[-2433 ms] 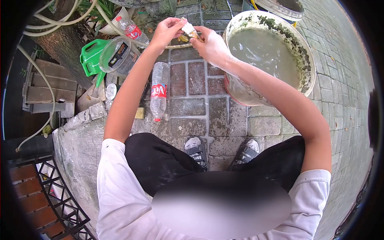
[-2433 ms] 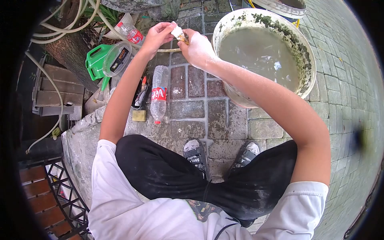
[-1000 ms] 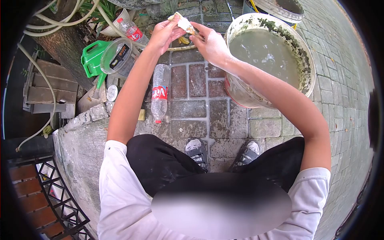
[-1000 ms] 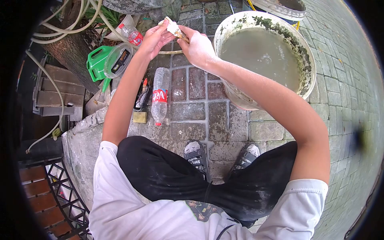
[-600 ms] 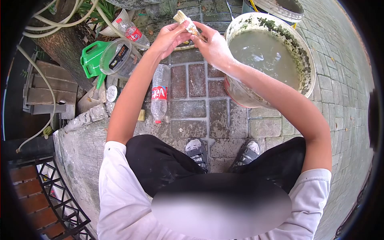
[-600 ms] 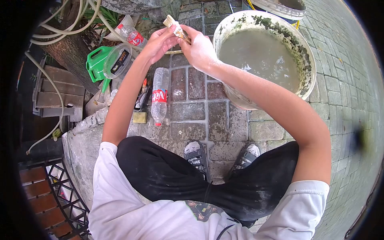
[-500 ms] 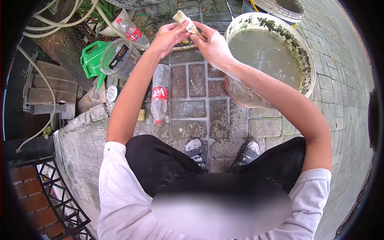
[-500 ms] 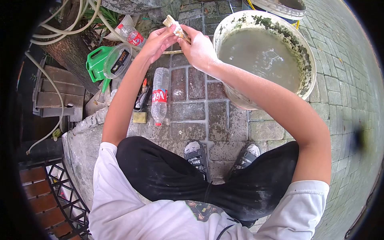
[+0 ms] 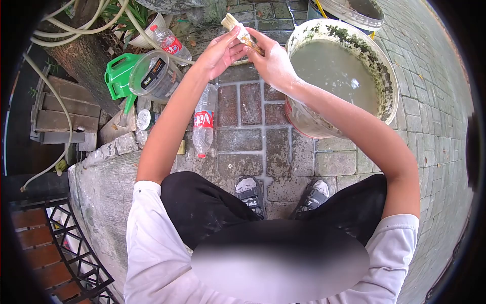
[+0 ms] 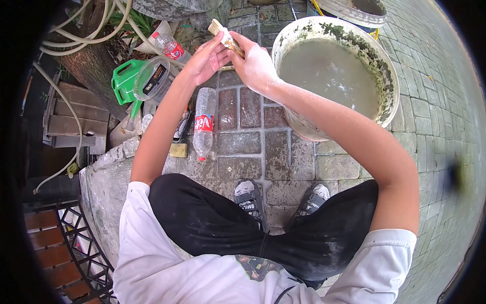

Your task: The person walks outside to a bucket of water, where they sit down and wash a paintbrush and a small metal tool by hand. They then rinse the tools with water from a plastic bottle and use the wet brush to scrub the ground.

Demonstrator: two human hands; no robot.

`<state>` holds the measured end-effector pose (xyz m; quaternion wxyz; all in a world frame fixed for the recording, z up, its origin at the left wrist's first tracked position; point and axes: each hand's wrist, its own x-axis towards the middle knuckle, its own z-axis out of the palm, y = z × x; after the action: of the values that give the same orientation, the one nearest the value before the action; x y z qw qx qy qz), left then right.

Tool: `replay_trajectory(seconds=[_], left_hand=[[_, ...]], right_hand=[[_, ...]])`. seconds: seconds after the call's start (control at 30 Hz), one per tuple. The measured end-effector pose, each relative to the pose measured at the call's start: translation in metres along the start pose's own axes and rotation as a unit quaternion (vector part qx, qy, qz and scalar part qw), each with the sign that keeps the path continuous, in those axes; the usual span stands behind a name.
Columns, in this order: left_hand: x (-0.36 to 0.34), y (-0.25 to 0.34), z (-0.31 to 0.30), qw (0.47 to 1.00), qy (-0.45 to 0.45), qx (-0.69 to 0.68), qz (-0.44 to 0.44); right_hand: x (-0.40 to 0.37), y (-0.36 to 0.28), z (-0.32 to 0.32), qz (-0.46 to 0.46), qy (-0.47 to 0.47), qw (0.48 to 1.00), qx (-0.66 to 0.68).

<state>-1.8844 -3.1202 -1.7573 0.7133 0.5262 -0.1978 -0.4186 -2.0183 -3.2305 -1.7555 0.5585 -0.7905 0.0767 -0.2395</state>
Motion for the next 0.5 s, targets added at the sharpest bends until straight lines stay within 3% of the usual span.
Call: replay_trajectory(seconds=[0.33,0.5], left_hand=[[0.0008,0.0,-0.0032,0.999,-0.004,0.03,0.034],[0.0027,-0.0012,-0.0088,0.996,0.044,0.067,0.038]], right_hand=[[0.0037,0.004,0.0026,0.007,0.02,1.0,-0.007],[0.0031,0.0012,0.0014,0.014,0.019,1.0,-0.011]])
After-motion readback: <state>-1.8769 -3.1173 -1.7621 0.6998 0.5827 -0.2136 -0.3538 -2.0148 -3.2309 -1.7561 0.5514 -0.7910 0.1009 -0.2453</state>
